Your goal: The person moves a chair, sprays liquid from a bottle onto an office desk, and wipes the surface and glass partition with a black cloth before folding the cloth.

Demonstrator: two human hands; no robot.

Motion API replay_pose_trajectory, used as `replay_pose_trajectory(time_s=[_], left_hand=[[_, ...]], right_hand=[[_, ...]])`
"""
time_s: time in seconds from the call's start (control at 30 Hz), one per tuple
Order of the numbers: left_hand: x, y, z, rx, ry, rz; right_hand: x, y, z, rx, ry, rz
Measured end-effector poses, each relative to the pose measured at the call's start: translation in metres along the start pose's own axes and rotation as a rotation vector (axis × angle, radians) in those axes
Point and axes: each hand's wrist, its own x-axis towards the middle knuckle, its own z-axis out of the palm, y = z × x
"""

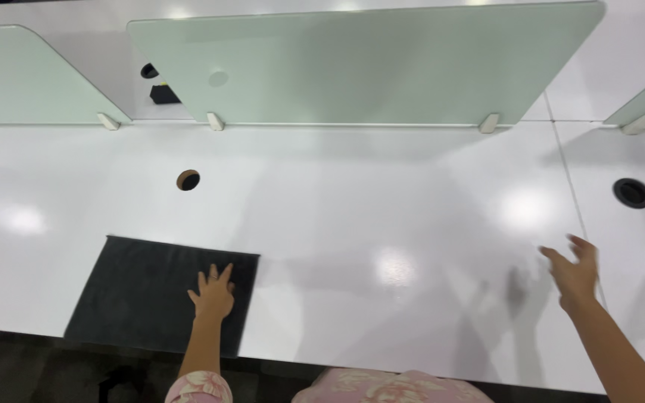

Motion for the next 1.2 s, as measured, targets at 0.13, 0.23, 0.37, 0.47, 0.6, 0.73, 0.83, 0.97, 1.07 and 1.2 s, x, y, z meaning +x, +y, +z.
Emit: replay_pose_trajectory(time_s=[0.13,0.23,0.37,0.47,0.6,0.73,0.83,0.97,1.07,1.2], left_hand=[[-0.012,-0.018,0.013,0.041,0.051,0.178],[-0.019,-0.014,0.025,0.065,0.235,0.25],[-0.016,0.015,0.041,-0.017,0.411,0.201],[-0.01,0.037,0.046,-0.059,0.445,0.126],[0.003,0.072,0.044,-0.077,0.478,0.123],[0.018,0.111,0.042,-0.079,0.488,0.089],[0.031,0.14,0.042,-0.081,0.455,0.113],[0.045,0.181,0.037,-0.049,0.441,0.173],[0.063,0.226,0.036,-0.057,0.403,0.224],[0.098,0.294,0.035,-0.037,0.412,0.286]], right_hand=[[-0.043,-0.057,0.068,-0.313,-0.28,-0.258],[-0.078,-0.097,0.103,-0.507,-0.484,-0.428],[-0.112,-0.138,0.126,-0.743,-0.675,-0.6],[-0.119,-0.153,0.137,-0.856,-0.752,-0.494],[-0.109,-0.147,0.13,-0.873,-0.751,-0.485],[-0.081,-0.134,0.119,-0.914,-0.747,-0.435],[-0.054,-0.123,0.108,-0.938,-0.74,-0.45],[-0.019,-0.117,0.097,-0.878,-0.705,-0.512],[0.0,-0.118,0.086,-0.868,-0.677,-0.45],[0.031,-0.116,0.074,-0.855,-0.658,-0.448]])
